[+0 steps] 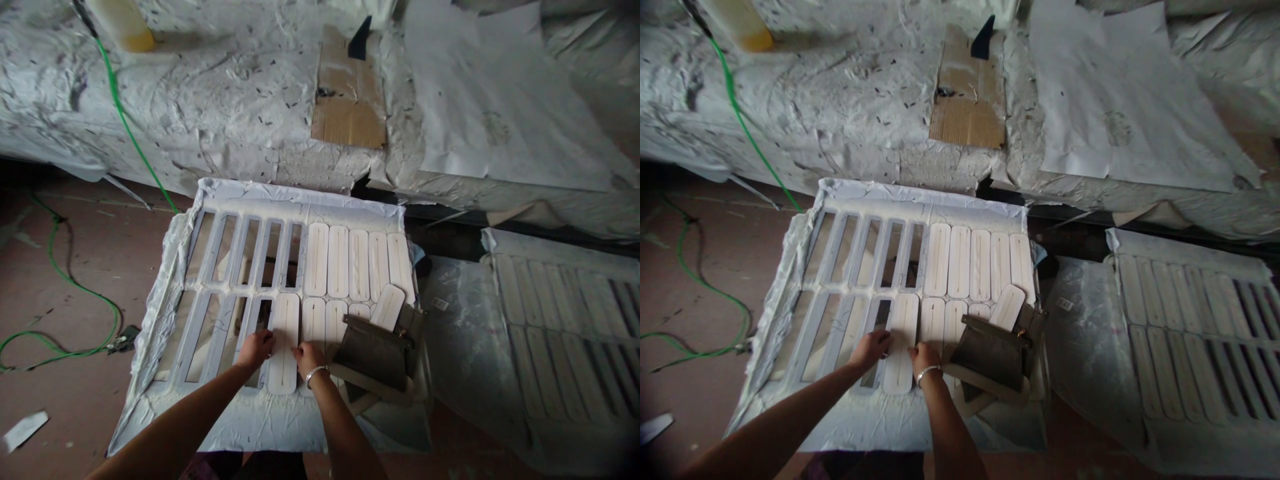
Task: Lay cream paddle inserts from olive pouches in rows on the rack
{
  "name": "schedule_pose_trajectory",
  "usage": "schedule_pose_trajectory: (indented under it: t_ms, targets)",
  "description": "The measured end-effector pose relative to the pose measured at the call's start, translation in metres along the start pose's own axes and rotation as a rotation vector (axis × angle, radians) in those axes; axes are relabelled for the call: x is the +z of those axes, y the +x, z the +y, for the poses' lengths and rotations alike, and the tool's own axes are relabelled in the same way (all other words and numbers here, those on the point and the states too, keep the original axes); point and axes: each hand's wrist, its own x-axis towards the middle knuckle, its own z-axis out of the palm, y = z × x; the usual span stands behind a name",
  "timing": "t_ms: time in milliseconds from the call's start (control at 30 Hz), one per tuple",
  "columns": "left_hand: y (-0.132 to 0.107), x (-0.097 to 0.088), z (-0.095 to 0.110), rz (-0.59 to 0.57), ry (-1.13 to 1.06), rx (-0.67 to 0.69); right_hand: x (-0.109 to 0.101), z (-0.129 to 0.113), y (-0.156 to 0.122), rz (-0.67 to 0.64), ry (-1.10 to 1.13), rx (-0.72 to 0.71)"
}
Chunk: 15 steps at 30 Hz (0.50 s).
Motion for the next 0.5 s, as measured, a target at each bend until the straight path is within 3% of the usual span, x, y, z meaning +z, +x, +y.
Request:
schedule_pose_trajectory:
  t_ms: [300, 500]
  targets:
    - [0.0, -0.007, 0.016, 0.024, 0.225, 0.059, 0.002, 0.0, 0.001, 0.002, 0.018, 0.068]
    - [-0.01, -0.002, 0.009, 0.065, 0.214, 0.111, 0.001, 0.003, -0.001, -0.006, 0.032, 0.048]
